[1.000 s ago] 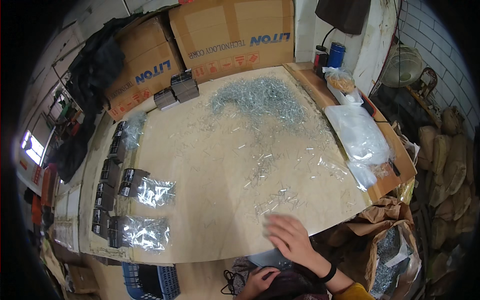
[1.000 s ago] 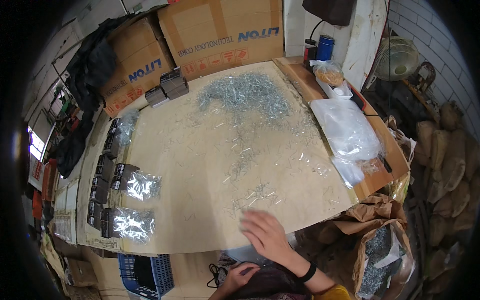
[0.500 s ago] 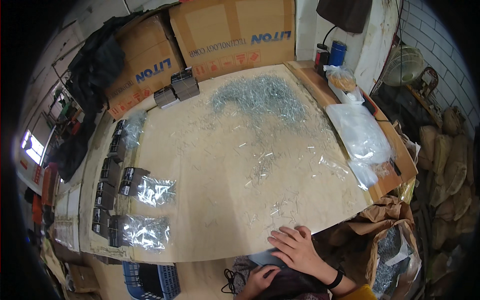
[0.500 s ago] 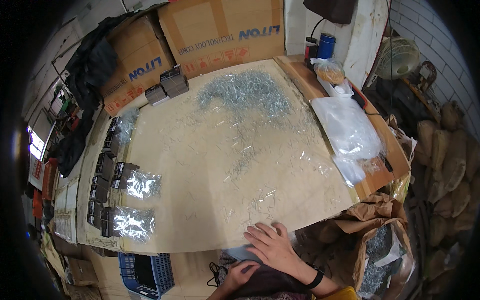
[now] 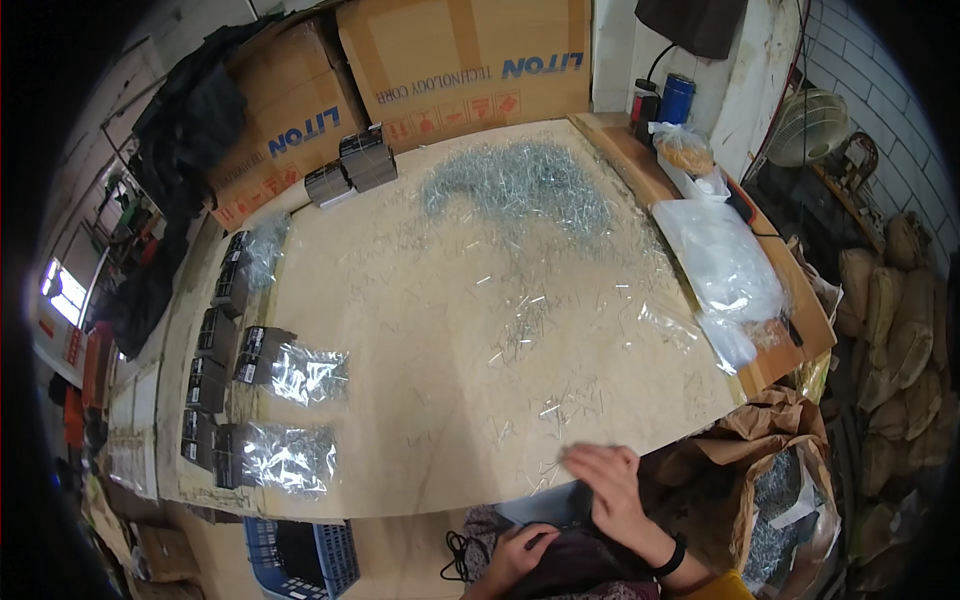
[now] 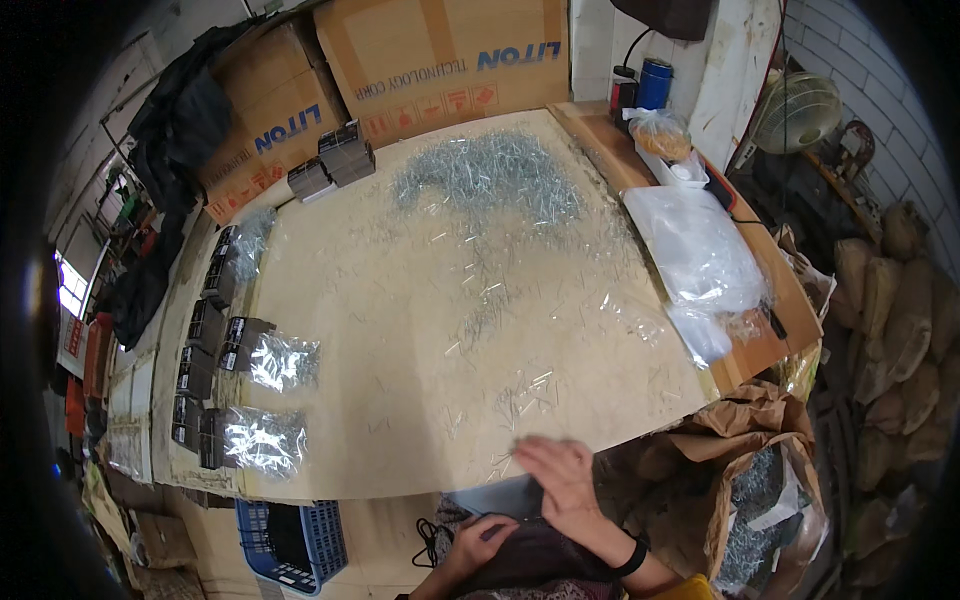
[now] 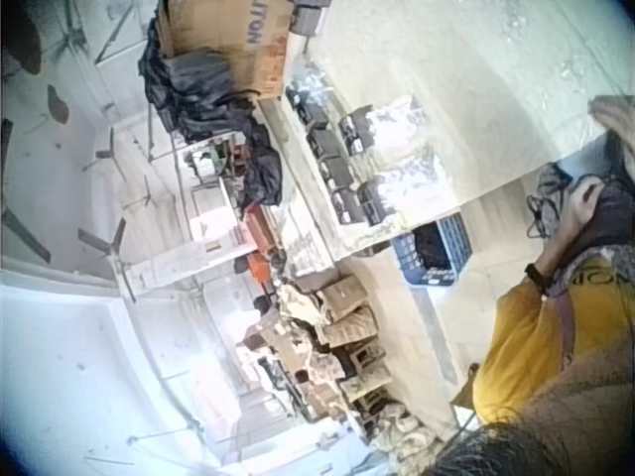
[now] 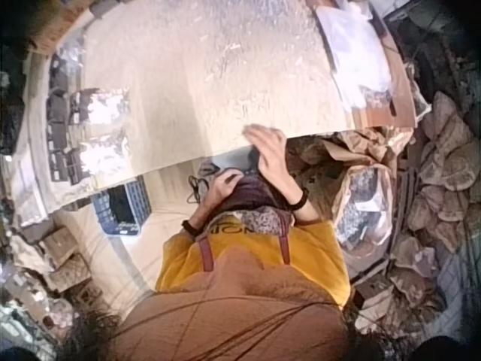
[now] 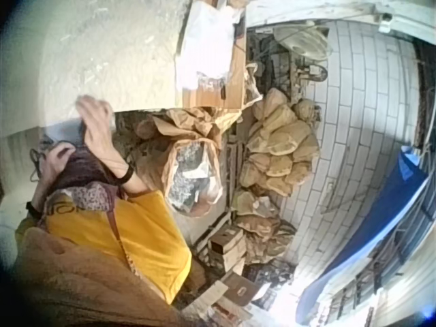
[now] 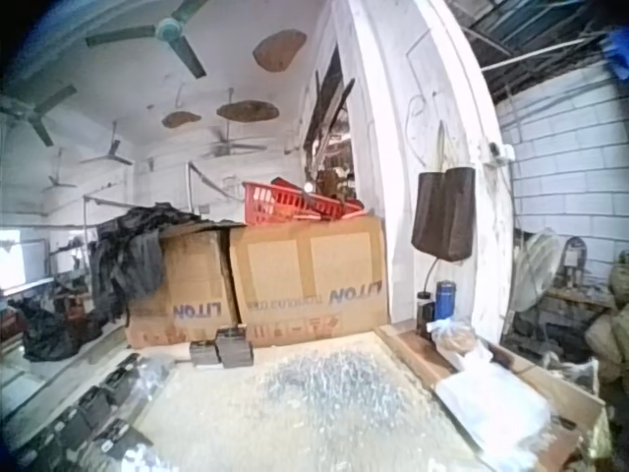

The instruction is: Sorting small metal pins on a table and packaging them into small plastic bags.

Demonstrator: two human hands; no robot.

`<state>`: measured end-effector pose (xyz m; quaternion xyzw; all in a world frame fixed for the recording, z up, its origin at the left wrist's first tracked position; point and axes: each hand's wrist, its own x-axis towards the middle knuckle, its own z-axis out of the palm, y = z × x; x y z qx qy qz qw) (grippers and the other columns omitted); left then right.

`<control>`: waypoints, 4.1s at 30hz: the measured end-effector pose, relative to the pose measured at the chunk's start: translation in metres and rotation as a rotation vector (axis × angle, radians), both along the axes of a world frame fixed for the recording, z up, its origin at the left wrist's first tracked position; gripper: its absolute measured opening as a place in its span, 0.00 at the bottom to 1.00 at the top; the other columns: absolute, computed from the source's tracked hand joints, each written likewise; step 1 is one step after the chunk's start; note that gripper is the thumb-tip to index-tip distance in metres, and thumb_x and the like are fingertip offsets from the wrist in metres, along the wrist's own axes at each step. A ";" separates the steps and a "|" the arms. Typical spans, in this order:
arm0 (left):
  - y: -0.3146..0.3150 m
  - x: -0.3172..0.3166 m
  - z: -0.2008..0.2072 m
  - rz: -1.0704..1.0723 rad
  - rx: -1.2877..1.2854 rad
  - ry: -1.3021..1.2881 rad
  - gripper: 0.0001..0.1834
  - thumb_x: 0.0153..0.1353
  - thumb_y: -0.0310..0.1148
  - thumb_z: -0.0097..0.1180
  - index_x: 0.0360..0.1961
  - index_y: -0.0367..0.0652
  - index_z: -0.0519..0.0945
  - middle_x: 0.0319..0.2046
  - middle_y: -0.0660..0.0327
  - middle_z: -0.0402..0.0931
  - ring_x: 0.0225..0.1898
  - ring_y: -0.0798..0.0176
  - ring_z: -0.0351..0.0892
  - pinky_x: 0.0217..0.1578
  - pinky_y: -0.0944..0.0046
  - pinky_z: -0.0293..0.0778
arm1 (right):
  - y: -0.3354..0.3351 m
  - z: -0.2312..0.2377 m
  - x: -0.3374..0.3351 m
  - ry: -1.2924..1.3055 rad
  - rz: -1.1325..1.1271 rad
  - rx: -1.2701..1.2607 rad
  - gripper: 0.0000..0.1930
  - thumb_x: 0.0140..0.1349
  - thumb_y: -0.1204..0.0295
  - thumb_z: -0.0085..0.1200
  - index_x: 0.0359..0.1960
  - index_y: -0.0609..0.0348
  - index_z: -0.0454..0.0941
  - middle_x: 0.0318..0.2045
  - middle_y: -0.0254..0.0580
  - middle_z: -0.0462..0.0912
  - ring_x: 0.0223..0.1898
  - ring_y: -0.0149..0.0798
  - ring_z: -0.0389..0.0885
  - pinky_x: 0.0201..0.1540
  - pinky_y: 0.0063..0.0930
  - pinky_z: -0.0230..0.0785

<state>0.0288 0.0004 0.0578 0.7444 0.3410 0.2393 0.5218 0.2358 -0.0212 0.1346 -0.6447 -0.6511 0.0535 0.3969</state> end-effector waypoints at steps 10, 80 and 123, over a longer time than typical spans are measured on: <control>0.001 -0.002 0.001 -0.026 -0.051 0.024 0.06 0.59 0.27 0.64 0.37 0.41 0.84 0.37 0.59 0.84 0.37 0.57 0.84 0.42 0.63 0.78 | 0.007 0.009 0.031 -0.259 -0.176 -0.098 0.28 0.45 0.83 0.51 0.54 0.59 0.76 0.56 0.40 0.76 0.61 0.44 0.70 0.61 0.49 0.53; 0.002 0.000 0.000 -0.018 0.093 -0.036 0.05 0.56 0.26 0.67 0.34 0.40 0.85 0.34 0.60 0.84 0.33 0.58 0.84 0.36 0.63 0.80 | 0.042 0.023 -0.003 -0.206 -0.008 0.020 0.18 0.58 0.73 0.58 0.50 0.67 0.78 0.55 0.49 0.78 0.59 0.50 0.74 0.61 0.43 0.69; 0.006 0.003 0.010 -0.030 -0.011 0.020 0.06 0.58 0.25 0.65 0.37 0.39 0.84 0.35 0.57 0.85 0.34 0.57 0.85 0.36 0.64 0.79 | 0.023 0.009 0.008 -0.016 0.085 -0.037 0.26 0.45 0.88 0.50 0.51 0.64 0.78 0.57 0.46 0.77 0.62 0.48 0.71 0.63 0.48 0.61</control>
